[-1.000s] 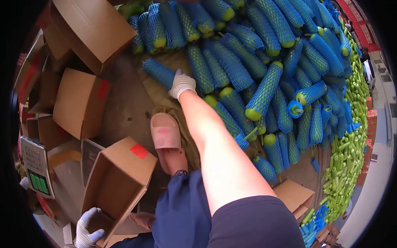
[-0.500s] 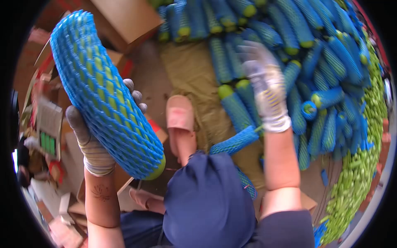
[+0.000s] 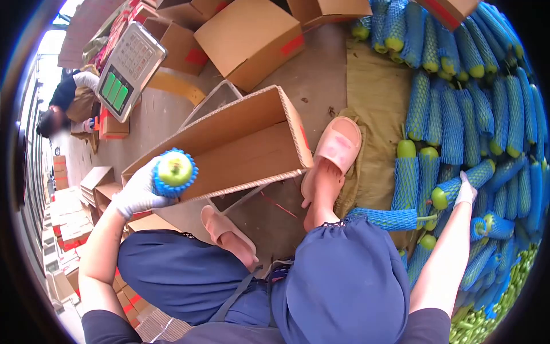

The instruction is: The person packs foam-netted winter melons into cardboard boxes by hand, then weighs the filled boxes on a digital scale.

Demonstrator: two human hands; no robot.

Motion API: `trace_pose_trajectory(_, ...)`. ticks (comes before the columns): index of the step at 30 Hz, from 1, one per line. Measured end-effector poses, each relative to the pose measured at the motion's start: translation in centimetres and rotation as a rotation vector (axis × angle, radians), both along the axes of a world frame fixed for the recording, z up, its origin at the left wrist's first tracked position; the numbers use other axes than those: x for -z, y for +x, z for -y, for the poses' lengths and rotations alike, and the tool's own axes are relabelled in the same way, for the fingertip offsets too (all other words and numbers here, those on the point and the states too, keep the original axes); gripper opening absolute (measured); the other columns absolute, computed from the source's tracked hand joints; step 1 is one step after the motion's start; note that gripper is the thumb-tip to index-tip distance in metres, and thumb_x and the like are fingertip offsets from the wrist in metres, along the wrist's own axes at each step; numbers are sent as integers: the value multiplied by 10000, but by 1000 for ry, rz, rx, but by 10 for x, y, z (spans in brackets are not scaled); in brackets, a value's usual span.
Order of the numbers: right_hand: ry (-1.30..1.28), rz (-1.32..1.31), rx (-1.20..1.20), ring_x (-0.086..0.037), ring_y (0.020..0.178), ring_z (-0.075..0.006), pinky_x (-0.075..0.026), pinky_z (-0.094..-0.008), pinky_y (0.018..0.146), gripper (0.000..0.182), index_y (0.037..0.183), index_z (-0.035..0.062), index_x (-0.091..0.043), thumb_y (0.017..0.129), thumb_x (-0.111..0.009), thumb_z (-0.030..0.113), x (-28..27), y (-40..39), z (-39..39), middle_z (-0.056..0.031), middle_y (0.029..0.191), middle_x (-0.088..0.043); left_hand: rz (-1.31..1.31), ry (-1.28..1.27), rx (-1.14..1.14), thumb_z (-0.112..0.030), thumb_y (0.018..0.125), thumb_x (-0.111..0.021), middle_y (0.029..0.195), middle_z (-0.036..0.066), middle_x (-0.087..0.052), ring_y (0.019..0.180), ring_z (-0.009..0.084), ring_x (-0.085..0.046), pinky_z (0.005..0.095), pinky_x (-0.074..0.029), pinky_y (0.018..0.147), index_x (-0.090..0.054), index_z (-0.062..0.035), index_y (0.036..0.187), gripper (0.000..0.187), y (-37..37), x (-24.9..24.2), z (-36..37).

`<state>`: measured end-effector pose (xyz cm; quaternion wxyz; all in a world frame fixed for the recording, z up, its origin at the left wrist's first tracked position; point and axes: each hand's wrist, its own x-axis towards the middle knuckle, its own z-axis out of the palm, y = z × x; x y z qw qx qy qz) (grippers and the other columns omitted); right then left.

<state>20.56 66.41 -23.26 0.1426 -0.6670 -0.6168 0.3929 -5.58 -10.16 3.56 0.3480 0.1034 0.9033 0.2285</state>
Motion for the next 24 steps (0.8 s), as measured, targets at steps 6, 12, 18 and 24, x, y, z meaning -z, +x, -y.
trace_pose_trajectory(6, -178, -442, -41, -615, 987, -223, -494, -371, 913, 689, 1240, -49, -582, 782, -760, 434, -68, 5, 73, -110, 1155, -626, 293, -153, 163, -236, 600, -843, 1258, 186, -595, 1194, 328, -554, 367, -408, 1065, -465, -12, 1368, 884, -17, 64, 52)
trace_pose_trajectory(12, -83, -586, -742, -603, 1059, -178, -482, -344, 930, 817, 1326, 28, -513, 665, -848, 372, -213, -76, 216, -57, 1198, -617, 172, -328, 505, -302, 565, -817, 1201, 207, -608, 1102, 402, -578, 456, -449, 990, -553, -68, 1265, 784, -13, 125, 87)
trace_pose_trajectory(18, -543, -483, -1644, -664, 827, -155, -557, -358, 807, 832, 1381, 29, -435, 631, -779, 134, -327, -248, 406, -111, 1099, -653, 79, -543, 580, -405, 687, -751, 1355, 184, -509, 1296, 362, -455, 468, -341, 1119, -453, -107, 1400, 828, 1, 132, 85)
trace_pose_trajectory(24, -402, -500, -2418, -560, 1181, -369, -448, -398, 1002, 849, 1408, 5, -394, 667, -748, 222, -266, -274, 548, -241, 1271, -552, 54, -542, 482, -424, 725, -725, 1355, 177, -513, 1255, 344, -506, 472, -395, 1068, -443, -124, 1415, 803, 41, 131, 118)
